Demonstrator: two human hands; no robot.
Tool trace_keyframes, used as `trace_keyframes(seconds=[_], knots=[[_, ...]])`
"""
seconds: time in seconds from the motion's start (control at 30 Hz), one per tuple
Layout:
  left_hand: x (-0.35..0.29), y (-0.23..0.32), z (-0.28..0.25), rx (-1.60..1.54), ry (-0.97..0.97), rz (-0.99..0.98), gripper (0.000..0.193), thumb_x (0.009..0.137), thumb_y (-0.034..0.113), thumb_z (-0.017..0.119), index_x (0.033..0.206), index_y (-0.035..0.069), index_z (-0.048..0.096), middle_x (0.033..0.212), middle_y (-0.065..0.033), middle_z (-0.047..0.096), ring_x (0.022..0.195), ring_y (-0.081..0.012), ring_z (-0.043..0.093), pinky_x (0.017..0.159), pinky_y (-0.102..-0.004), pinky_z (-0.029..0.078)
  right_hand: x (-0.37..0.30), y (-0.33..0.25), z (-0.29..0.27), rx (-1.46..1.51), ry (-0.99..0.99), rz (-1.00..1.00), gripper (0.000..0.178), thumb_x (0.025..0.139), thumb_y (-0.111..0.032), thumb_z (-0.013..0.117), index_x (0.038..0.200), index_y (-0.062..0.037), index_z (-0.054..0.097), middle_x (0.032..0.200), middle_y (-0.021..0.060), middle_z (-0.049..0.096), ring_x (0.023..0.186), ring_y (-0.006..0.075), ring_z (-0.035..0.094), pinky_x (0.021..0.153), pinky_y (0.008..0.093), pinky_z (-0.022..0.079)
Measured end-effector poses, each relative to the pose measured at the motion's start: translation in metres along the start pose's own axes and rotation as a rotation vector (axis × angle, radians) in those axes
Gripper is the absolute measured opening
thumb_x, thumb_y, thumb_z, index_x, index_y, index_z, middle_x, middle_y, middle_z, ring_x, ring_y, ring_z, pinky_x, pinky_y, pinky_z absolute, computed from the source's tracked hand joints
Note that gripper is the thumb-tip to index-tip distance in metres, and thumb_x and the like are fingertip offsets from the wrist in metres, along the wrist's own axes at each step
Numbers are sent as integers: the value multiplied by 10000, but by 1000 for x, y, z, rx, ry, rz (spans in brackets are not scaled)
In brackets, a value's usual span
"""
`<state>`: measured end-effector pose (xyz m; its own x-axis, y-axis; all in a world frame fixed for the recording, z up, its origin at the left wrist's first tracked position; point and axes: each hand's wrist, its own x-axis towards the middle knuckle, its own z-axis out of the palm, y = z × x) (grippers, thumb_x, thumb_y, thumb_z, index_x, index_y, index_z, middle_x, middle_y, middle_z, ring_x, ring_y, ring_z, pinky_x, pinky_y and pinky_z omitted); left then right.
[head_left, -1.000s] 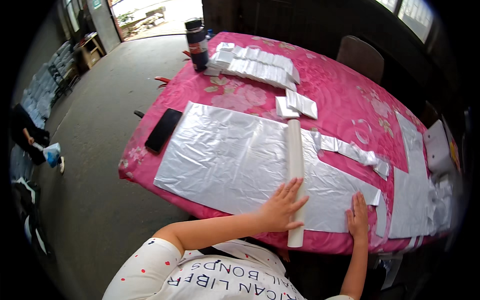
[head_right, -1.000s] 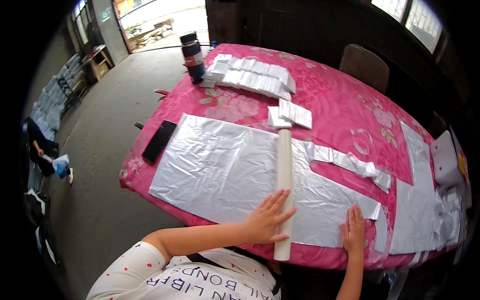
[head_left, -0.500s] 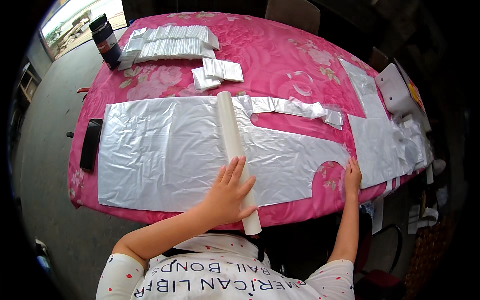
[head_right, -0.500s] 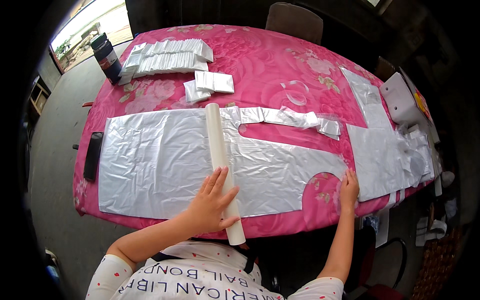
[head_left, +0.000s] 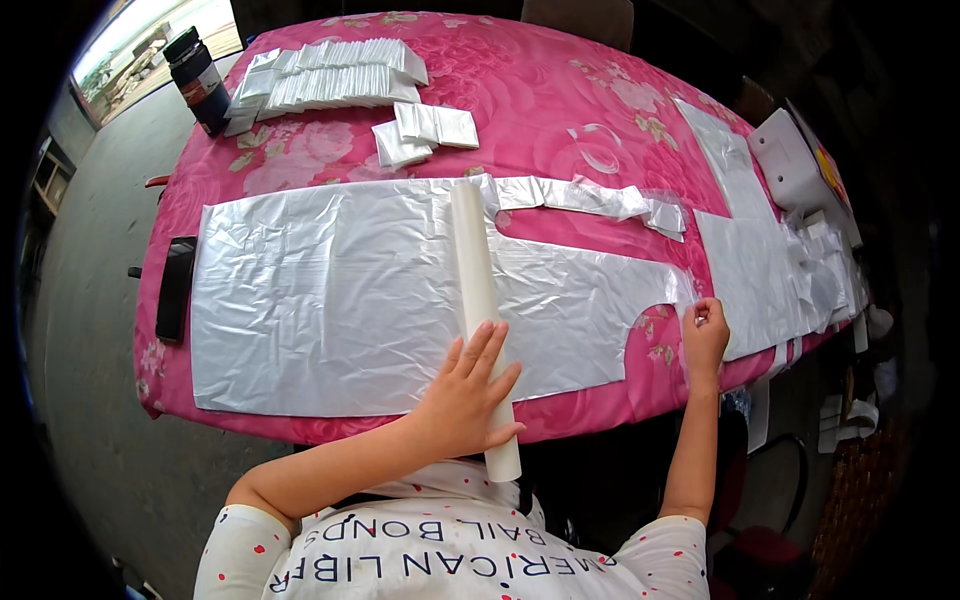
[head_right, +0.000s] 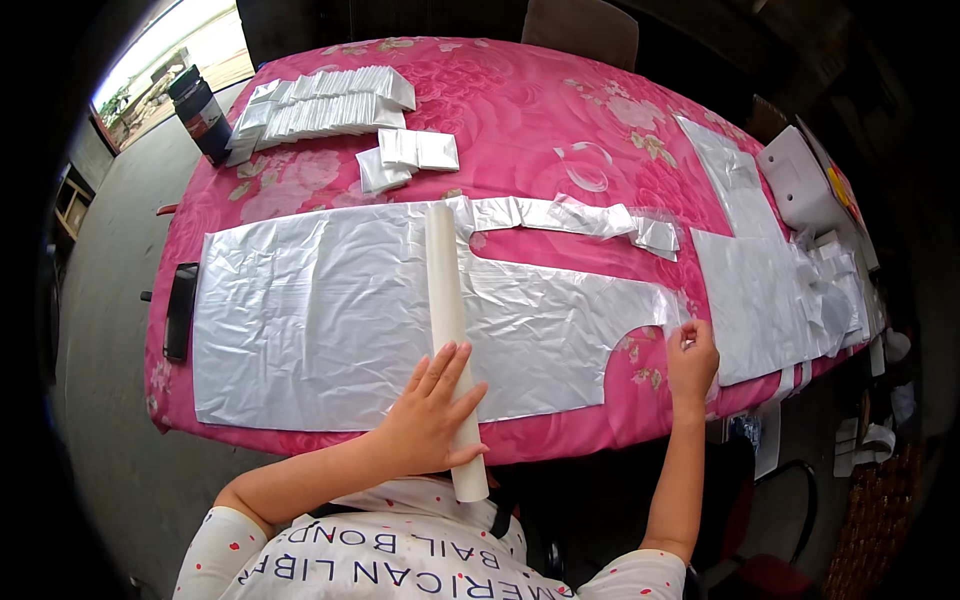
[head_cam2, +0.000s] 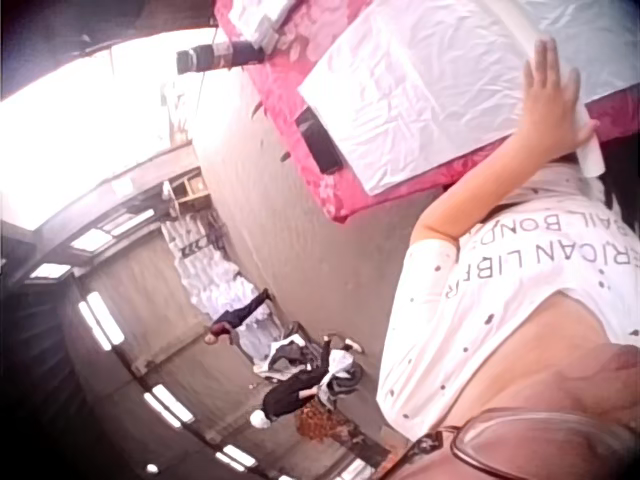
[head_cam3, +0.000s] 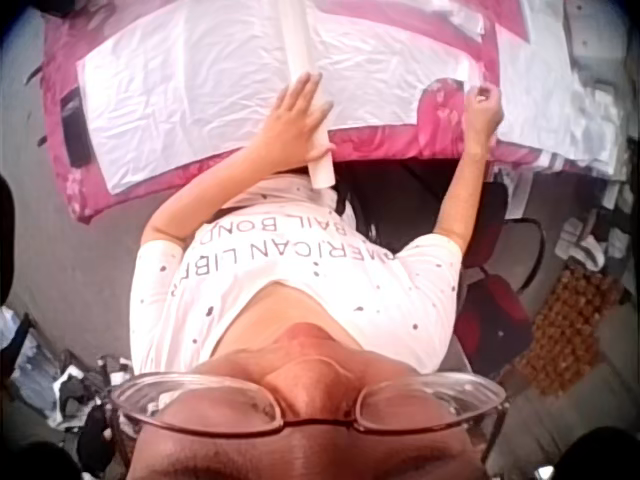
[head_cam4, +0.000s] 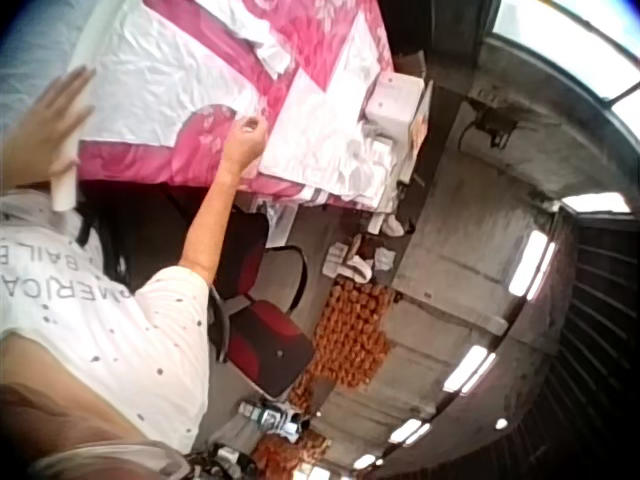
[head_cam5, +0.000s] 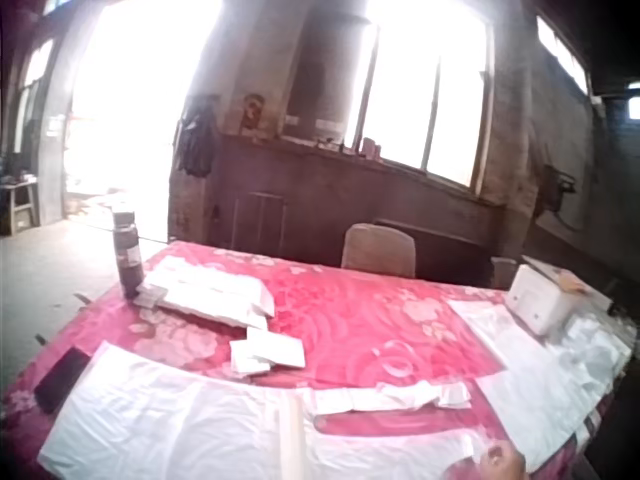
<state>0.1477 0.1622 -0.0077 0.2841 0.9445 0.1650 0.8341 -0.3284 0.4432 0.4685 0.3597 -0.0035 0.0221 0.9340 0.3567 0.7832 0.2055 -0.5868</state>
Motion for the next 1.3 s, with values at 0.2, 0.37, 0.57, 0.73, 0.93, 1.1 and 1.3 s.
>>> trace_keyframes(seconds=[0.2, 0.37, 0.57, 0.73, 0.93, 1.1, 1.3], knots=[[4, -4, -6, -836, 124, -90, 459, 833, 241, 610, 1204, 6, 477, 1368, -225, 316, 1243, -307, 372, 983, -403, 357, -70, -135, 32, 671, -423, 126, 176, 800, -44, 636, 962, -9, 579, 825, 5, 585, 653, 50, 527, 598, 187, 438], [11, -19, -31, -1629, -115, -763, 302, 885, 169, 571, 1129, -3, 525, 1065, -128, 609, 969, -161, 595, 817, -295, 483, -137, -198, 50, 561, -809, -452, 324, 742, -108, 692, 1037, -27, 586, 890, 84, 618, 724, 211, 603, 660, 299, 489], [-66, -127, -78, -1465, -30, -843, 188, 861, 182, 595, 928, 6, 591, 826, -91, 652, 714, -144, 624, 659, -272, 494, -150, -199, 34, 408, -668, -602, 352, 727, -208, 713, 1019, -48, 600, 913, 91, 613, 750, 255, 593, 654, 344, 487], [-146, -189, -129, -1250, 75, -1057, 96, 845, 107, 594, 850, 11, 589, 759, -91, 647, 648, -137, 614, 608, -254, 494, -161, -178, 27, 52, -580, -310, 434, 692, -427, 714, 841, -42, 578, 722, 76, 613, 637, 234, 589, 554, 343, 461], [-160, -199, -148, -699, -9, -996, 124, 811, 88, 606, 879, -15, 585, 767, -99, 646, 667, -171, 618, 639, -274, 491, -178, -176, 34, -4, -981, -16, 488, 731, -502, 625, 824, -23, 629, 643, 130, 624, 596, 298, 620, 560, 385, 480], [-132, -168, -142, 313, 188, -651, 284, 742, 46, 630, 1009, -12, 555, 1047, -145, 587, 966, -305, 555, 832, -353, 446, -177, -179, 31, 25, -1058, 69, 423, 751, -436, 611, 852, -27, 654, 710, 166, 640, 652, 325, 629, 607, 393, 491], [-31, -94, -62, -106, 347, -133, 460, 787, 49, 585, 1226, -9, 460, 1268, -163, 469, 1155, -336, 451, 958, -383, 382, -177, -175, 29, 58, -1092, 117, 418, 754, -445, 602, 841, -40, 658, 714, 158, 643, 664, 322, 629, 620, 381, 489]])
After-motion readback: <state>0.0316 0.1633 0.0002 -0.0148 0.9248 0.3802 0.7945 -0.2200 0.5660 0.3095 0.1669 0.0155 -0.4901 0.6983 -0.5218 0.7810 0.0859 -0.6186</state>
